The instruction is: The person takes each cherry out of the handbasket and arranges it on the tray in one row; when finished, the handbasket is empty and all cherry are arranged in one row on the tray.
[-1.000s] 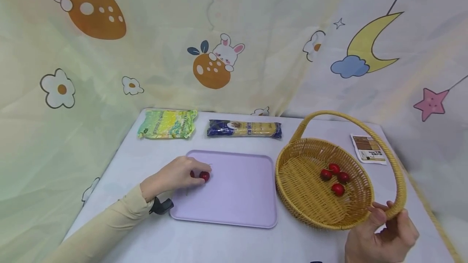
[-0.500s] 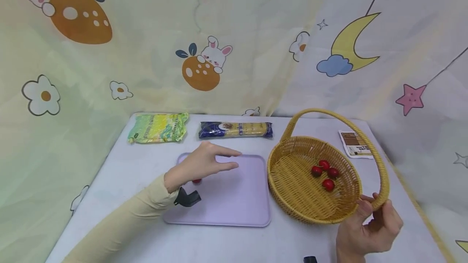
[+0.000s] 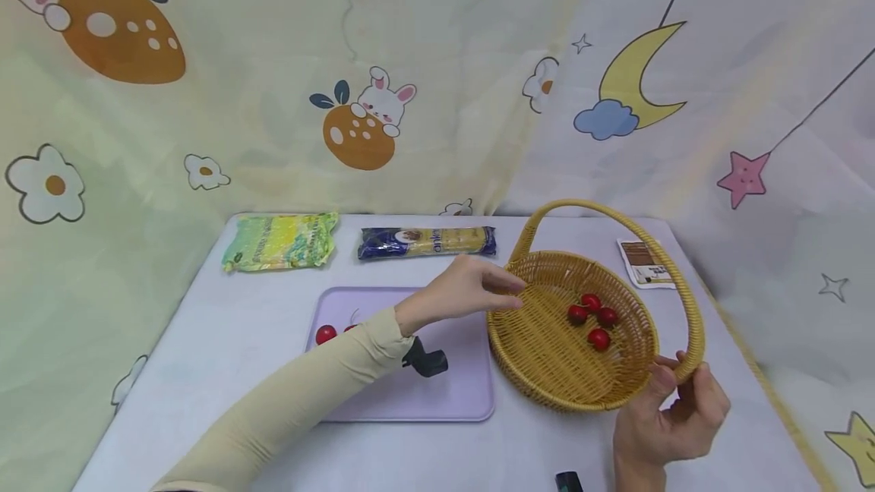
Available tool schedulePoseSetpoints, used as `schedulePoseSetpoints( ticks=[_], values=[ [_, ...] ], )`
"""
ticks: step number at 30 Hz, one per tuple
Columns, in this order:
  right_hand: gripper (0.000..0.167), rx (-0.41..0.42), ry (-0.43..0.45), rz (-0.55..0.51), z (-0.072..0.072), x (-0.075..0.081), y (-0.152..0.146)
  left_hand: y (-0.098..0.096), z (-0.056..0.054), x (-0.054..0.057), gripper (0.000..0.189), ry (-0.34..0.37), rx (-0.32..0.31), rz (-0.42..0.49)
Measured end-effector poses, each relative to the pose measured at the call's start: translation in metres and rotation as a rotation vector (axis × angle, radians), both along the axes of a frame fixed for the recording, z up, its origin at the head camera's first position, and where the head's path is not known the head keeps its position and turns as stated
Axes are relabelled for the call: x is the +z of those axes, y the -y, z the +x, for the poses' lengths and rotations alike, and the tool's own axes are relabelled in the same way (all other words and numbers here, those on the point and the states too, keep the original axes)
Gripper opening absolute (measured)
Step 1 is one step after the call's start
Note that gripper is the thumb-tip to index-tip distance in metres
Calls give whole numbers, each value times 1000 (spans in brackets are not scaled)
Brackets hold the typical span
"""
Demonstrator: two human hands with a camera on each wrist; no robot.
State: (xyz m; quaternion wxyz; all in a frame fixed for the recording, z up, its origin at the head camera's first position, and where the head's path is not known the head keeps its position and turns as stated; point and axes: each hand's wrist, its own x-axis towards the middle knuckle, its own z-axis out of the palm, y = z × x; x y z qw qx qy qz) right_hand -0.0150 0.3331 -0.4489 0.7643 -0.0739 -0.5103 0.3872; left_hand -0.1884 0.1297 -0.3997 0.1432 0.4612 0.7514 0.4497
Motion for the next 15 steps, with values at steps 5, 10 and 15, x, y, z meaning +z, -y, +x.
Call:
schedulePoseSetpoints(
  ticks=[5, 10, 15],
  values=[
    [49, 16, -13, 10, -1, -1, -1, -29, -2, -2, 28, 124, 6, 64],
    [48, 23, -23, 10, -1, -1, -1, -57, 0, -5, 26, 187, -17, 90],
    [49, 38, -55, 6, -1, -2, -1, -84, 2, -11, 23, 205, -1, 45]
  ],
)
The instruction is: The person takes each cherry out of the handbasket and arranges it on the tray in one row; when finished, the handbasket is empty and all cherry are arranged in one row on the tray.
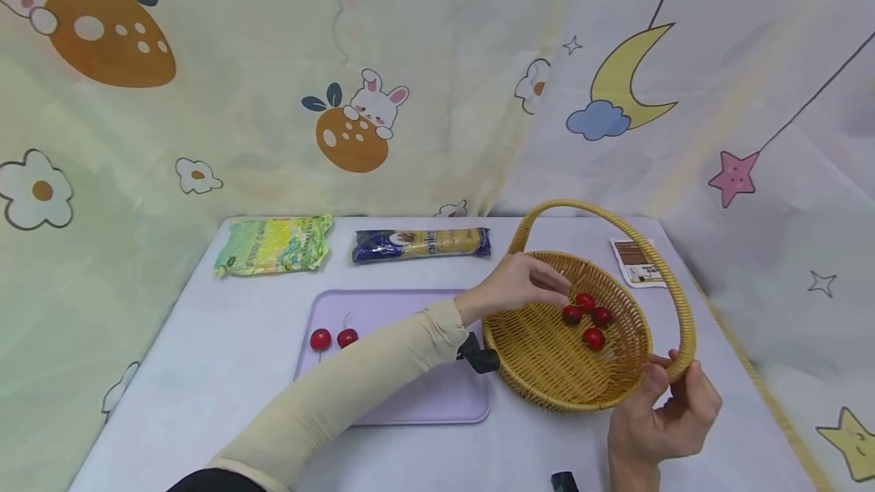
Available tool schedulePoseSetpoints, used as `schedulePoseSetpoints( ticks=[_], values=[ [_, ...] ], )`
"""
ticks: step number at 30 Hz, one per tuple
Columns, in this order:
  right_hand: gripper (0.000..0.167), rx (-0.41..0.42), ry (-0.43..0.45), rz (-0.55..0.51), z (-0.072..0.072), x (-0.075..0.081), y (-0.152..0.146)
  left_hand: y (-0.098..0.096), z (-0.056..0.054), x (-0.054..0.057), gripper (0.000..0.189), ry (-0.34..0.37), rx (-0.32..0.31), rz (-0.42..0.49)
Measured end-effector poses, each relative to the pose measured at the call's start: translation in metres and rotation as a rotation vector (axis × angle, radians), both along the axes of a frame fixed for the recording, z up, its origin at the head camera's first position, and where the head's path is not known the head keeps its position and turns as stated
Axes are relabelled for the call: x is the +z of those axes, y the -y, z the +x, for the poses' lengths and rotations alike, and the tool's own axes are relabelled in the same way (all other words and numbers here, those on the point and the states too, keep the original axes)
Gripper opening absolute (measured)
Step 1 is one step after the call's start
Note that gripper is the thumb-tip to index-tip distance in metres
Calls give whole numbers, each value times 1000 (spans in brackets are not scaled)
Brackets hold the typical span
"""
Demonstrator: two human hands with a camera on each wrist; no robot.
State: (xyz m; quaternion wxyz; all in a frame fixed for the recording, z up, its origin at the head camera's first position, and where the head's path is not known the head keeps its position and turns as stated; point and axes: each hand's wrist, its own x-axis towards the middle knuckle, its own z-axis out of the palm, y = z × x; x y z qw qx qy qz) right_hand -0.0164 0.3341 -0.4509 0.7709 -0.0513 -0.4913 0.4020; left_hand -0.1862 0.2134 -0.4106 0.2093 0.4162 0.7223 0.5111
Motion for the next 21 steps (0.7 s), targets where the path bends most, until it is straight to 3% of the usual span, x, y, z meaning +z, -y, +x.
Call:
schedulePoseSetpoints(
  ticks=[5, 9, 17, 21],
  values=[
    [49, -4, -1, 4, 1, -1, -2, -24, 0, -6, 27, 12, -42, -74],
    [49, 4, -20, 9, 0, -2, -2, -36, -1, -11, 30, -23, -55, -150],
    [50, -27, 13, 38, 0, -3, -3, -47, -7, -19, 31, -6, -39, -197],
    [49, -13, -13, 36, -1, -2, -3, -51, -10, -24, 32, -50, -42, -245]
  ],
)
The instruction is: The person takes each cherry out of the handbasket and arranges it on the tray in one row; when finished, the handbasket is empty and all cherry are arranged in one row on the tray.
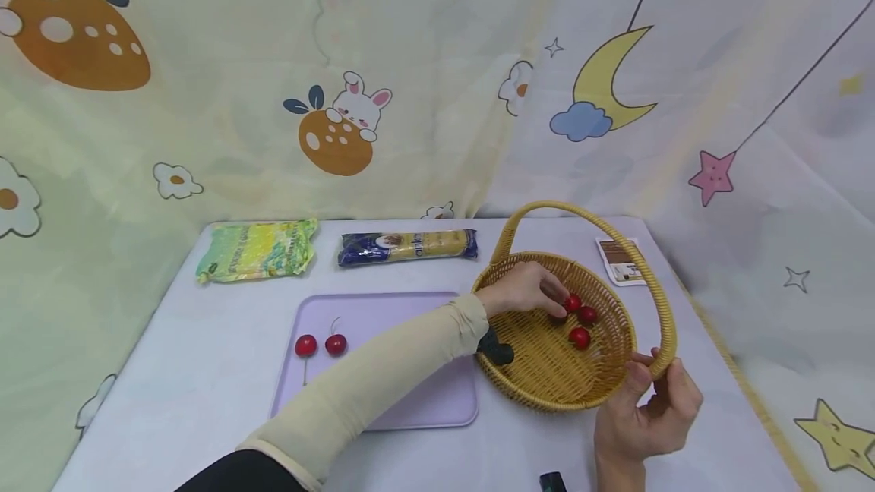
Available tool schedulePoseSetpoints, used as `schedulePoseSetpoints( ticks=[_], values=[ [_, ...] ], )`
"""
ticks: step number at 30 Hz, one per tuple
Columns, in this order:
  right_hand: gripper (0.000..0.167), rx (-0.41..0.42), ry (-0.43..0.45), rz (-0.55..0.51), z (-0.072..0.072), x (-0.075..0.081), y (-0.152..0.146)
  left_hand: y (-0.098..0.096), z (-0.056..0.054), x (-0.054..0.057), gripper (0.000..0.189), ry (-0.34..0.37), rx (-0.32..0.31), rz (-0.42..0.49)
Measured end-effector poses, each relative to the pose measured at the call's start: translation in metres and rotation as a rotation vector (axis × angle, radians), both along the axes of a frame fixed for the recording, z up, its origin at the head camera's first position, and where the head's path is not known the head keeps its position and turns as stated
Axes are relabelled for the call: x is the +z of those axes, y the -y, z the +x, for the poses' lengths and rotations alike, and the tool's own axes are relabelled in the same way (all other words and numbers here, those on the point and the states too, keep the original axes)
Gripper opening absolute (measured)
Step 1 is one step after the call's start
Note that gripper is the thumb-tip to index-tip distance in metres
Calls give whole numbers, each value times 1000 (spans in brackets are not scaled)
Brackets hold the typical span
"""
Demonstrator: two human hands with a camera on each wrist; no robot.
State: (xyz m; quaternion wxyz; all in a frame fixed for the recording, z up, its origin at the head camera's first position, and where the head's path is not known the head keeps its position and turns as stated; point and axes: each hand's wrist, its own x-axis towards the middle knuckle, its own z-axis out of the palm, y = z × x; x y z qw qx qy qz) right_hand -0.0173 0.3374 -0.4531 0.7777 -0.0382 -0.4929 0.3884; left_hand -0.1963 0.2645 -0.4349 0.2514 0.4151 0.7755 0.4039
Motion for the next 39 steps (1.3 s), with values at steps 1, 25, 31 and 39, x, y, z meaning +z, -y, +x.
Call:
schedulePoseSetpoints(
  ticks=[1, 25, 31, 39],
  values=[
    [48, 0, 6, 1, 0, 0, 0, 0, -1, -1, 33, -25, -11, -17],
    [49, 5, 18, 19, -3, 0, 2, -9, -2, -4, 27, -400, -148, -165],
    [49, -3, 24, 14, -3, 0, 1, -8, -1, -3, 28, -413, -178, -177],
    [52, 4, -14, -1, 0, 1, 2, -6, 7, 7, 26, -364, -213, -137]
  ],
)
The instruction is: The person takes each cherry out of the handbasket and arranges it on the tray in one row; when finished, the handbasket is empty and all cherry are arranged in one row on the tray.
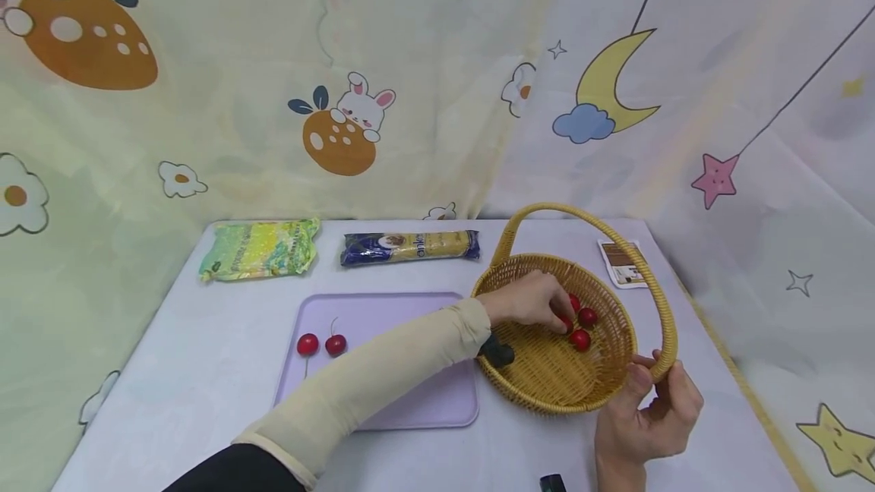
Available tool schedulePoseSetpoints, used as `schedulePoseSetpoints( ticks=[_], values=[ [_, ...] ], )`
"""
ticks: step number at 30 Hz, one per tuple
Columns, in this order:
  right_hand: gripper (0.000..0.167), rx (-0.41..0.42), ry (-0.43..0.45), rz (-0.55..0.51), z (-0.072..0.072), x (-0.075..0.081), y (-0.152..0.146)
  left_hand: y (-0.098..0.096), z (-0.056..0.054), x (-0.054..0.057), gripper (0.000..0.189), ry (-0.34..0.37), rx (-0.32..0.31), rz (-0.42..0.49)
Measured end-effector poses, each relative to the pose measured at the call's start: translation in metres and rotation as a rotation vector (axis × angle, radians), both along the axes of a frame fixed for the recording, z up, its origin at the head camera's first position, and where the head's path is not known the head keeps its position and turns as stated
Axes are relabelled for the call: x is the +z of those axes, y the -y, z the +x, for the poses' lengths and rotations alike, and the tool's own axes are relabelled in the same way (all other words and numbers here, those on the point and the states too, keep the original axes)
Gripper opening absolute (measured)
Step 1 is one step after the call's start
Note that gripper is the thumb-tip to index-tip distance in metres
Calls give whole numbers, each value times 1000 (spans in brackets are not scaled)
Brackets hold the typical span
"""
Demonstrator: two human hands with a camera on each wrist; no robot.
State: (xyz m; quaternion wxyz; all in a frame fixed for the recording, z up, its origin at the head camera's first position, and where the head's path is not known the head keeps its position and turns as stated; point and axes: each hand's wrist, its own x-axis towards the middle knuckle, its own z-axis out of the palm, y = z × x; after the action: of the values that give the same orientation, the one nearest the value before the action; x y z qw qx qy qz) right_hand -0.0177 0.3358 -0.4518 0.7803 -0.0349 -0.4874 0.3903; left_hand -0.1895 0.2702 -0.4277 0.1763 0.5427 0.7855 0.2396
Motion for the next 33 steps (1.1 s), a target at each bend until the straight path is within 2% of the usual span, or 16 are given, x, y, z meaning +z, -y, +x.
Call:
schedulePoseSetpoints(
  ticks=[4, 8, 13, 17, 20, 26, 29, 33],
  values=[
    [52, 3, 10, -10, 1, -1, 2, 15, 2, 16, 26, 104, 2, 52],
    [53, -8, 22, -21, 1, -1, 4, 44, 1, 36, 25, 163, 1, 109],
    [51, -28, 68, -36, 2, 1, 4, 90, 2, 56, 23, 150, 32, 179],
    [52, -18, 59, -50, 2, 3, 5, 132, 1, 62, 21, 105, 39, 251],
    [53, -8, 45, -52, 2, 4, 5, 165, 0, 62, 20, 75, 68, 292],
    [54, -9, 35, -40, 2, 3, 3, 224, -1, 52, 21, 47, 205, 270],
    [52, -14, 56, -35, 3, 4, 5, 249, 1, 42, 23, 30, 255, 242],
    [52, 11, 56, -52, 2, 4, 10, 278, 3, 24, 20, 44, 298, 217]
  ],
)
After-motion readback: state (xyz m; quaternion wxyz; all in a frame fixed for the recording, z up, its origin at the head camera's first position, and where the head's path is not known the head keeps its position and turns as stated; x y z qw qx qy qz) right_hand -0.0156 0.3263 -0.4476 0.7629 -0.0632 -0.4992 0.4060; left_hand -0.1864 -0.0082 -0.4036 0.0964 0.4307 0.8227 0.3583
